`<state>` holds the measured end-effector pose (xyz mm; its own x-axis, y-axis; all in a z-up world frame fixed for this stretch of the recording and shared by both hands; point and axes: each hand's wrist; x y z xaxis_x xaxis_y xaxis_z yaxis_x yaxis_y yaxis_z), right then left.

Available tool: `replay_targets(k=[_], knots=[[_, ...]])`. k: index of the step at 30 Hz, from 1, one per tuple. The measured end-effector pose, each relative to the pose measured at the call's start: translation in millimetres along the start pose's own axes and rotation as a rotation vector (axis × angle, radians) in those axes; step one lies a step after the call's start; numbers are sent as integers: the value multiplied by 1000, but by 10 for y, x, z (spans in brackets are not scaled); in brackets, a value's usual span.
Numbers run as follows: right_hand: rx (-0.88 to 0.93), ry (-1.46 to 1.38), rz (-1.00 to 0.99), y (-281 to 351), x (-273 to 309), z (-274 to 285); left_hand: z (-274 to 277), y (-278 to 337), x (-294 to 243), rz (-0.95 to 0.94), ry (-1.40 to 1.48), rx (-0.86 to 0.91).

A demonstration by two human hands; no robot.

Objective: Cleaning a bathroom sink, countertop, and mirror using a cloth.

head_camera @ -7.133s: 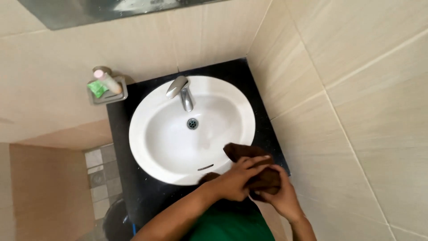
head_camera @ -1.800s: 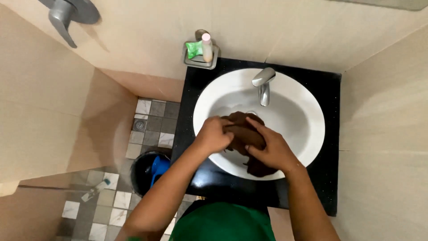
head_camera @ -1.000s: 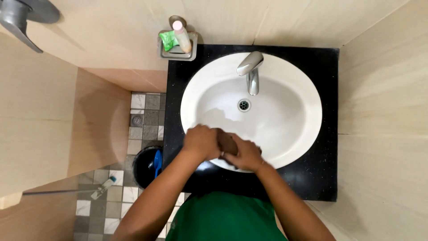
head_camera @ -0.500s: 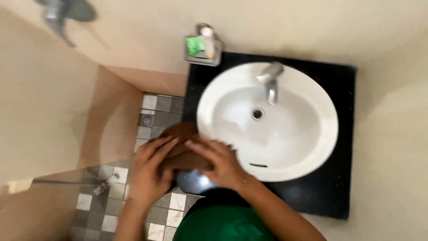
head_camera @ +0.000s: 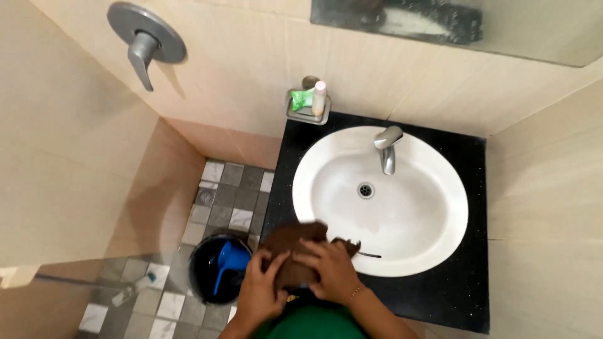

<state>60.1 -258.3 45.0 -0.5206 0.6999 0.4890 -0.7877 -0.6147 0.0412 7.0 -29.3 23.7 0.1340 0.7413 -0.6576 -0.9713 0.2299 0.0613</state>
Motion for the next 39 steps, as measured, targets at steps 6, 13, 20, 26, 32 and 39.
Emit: replay_targets(k=[6, 13, 20, 26, 32, 39], knots=[[21, -665, -37, -39, 159, 432, 506, -107, -77, 296, 500, 158], [-503, 115, 12, -692, -392, 955, 412, -1403, -360, -424, 178, -405], [-213, 315, -409, -1356, -1552, 250, -456, -2557, -168, 64, -217, -280], [-350, 284, -375, -1681, -1872, 442, -464, -3215, -44, -10, -169, -281], [-350, 204, -494, -2178, -2117, 589, -513, -3740, 399, -78, -134, -298], [-137, 184, -452, -2145, -2003, 546, -77, -3313, 142, 4, -18, -227]])
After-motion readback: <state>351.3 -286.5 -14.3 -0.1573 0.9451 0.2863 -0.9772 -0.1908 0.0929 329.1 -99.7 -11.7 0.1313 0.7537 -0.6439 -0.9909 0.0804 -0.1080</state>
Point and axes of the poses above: each hand's wrist, its own y-axis away from the middle knuckle, its own z-axis out of the back of the hand, x = y × z, and after that the axes turned 2 degrees about y, right-handed
